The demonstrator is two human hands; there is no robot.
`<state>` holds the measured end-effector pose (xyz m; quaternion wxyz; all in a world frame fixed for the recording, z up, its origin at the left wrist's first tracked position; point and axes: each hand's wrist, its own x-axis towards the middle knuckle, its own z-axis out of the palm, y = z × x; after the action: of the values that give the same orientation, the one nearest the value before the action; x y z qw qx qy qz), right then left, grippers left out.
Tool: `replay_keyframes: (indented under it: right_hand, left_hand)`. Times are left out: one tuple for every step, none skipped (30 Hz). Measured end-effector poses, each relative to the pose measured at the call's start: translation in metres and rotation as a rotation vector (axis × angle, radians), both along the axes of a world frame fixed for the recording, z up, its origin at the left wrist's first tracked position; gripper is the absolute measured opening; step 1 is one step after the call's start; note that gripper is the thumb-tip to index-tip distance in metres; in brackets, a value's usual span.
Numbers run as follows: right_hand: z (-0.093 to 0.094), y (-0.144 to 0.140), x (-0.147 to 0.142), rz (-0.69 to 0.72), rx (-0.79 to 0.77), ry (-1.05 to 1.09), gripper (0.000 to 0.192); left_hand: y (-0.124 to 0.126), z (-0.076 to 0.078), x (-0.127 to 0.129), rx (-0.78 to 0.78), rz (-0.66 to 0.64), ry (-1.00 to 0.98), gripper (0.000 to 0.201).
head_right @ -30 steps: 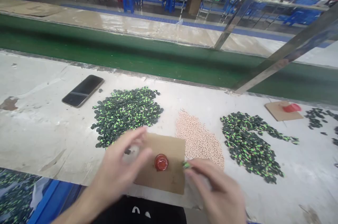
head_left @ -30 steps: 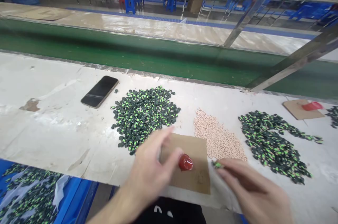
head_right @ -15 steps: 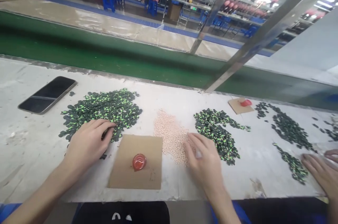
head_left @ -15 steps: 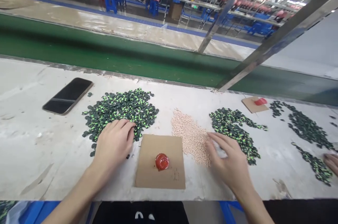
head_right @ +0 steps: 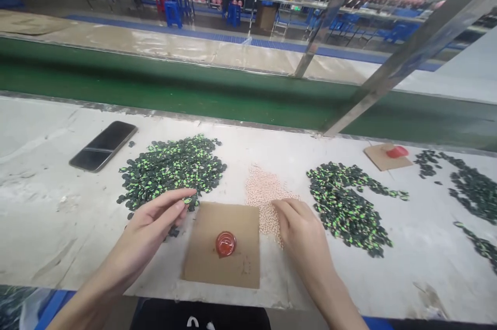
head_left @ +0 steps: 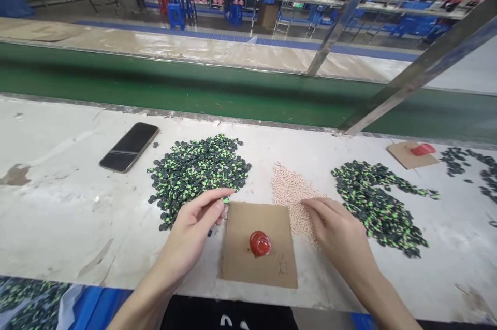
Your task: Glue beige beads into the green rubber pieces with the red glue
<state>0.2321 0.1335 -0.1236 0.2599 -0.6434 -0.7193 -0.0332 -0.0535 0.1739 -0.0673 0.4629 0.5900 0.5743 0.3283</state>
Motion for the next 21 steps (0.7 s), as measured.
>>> replay_keyframes:
  right_hand:
    - [0.001,0.000,0.000,0.002,-0.009,0.002,0.031]
    - [0.002,0.001,0.000,0.005,-0.021,0.002,0.030]
    - [0.004,0.001,0.000,0.009,-0.033,-0.001,0.030]
    - [0.005,0.001,-0.001,0.012,-0.045,-0.005,0.029]
    - [0.006,0.002,-0.001,0.015,-0.055,-0.008,0.030]
    - [0.007,0.002,-0.001,0.017,-0.063,-0.009,0.030]
    - [0.007,0.002,-0.002,0.019,-0.069,-0.008,0.031]
    - [0.008,0.003,-0.002,0.019,-0.072,-0.006,0.032]
    - [0.008,0.003,-0.002,0.018,-0.074,-0.002,0.032]
    - [0.008,0.003,-0.001,0.015,-0.075,0.002,0.032]
    - [0.009,0.003,-0.001,0.011,-0.075,0.006,0.032]
    - [0.009,0.002,-0.001,0.004,-0.076,0.011,0.032]
    - [0.010,0.002,0.000,-0.007,-0.077,0.012,0.031]
    - [0.010,0.001,0.000,-0.022,-0.079,0.011,0.030]
    - [0.011,0.000,0.001,-0.036,-0.083,0.007,0.028]
    - [0.011,0.000,0.001,-0.046,-0.087,0.004,0.027]
    - [0.011,-0.001,0.001,-0.049,-0.093,0.004,0.026]
    - [0.010,-0.001,0.001,-0.046,-0.098,0.009,0.027]
    - [0.010,-0.001,0.002,-0.037,-0.103,0.019,0.028]
    - [0.009,-0.001,0.002,-0.027,-0.105,0.034,0.029]
    - [0.009,0.000,0.001,-0.018,-0.105,0.051,0.030]
  left_hand:
    - [-0.002,0.001,0.000,-0.055,0.017,-0.087,0.032]
    - [-0.004,0.001,0.001,-0.103,0.043,-0.182,0.028]
    - [-0.005,-0.001,0.001,-0.140,0.069,-0.271,0.025]
    - [-0.006,-0.002,0.001,-0.169,0.092,-0.349,0.023]
    - [-0.007,-0.004,0.001,-0.188,0.110,-0.407,0.022]
    - [-0.008,-0.006,0.001,-0.192,0.120,-0.435,0.022]
    - [-0.009,-0.008,0.001,-0.195,0.122,-0.448,0.023]
    - [-0.011,-0.008,0.001,-0.197,0.124,-0.453,0.022]
    - [-0.012,-0.007,0.002,-0.198,0.130,-0.451,0.021]
    - [-0.013,-0.006,0.004,-0.198,0.140,-0.444,0.019]
    - [-0.015,-0.003,0.005,-0.197,0.152,-0.431,0.017]
    - [-0.016,0.000,0.007,-0.195,0.164,-0.416,0.016]
    - [-0.018,0.003,0.008,-0.192,0.175,-0.399,0.015]
    - [-0.019,0.005,0.010,-0.188,0.183,-0.386,0.015]
    - [-0.020,0.008,0.011,-0.186,0.182,-0.376,0.014]
    - [-0.021,0.010,0.012,-0.184,0.181,-0.370,0.014]
    - [-0.021,0.011,0.012,-0.182,0.180,-0.366,0.014]
    - [-0.022,0.012,0.012,-0.183,0.181,-0.364,0.014]
    - [-0.022,0.013,0.013,-0.185,0.183,-0.362,0.014]
    - [-0.022,0.013,0.013,-0.186,0.184,-0.357,0.015]
    - [-0.023,0.014,0.013,-0.186,0.185,-0.353,0.015]
